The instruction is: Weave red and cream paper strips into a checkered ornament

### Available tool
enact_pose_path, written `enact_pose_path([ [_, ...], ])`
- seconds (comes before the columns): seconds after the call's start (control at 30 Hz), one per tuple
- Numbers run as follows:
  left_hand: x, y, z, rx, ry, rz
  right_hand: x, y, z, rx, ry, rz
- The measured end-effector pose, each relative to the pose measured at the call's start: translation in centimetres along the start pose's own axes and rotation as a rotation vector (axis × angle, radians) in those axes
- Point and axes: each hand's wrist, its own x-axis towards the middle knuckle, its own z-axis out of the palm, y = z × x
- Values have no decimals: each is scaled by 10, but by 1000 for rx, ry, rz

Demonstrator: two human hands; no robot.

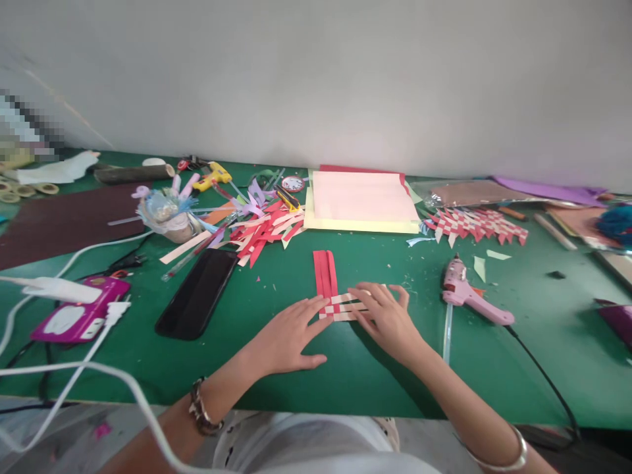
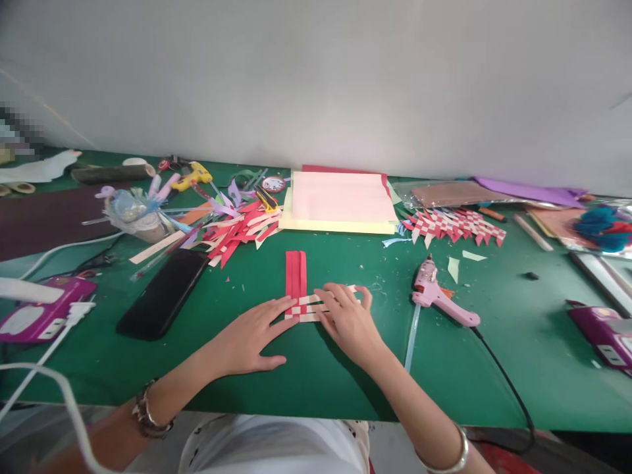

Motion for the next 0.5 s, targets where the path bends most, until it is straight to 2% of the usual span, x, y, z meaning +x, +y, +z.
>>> enact_pose_path([
  [0.13,-1,1,3,21,-20,4,5,-14,7,65,-84,-43],
  [0.5,-1,2,4,56,-47,3,8,-16,8,124,-81,-12],
])
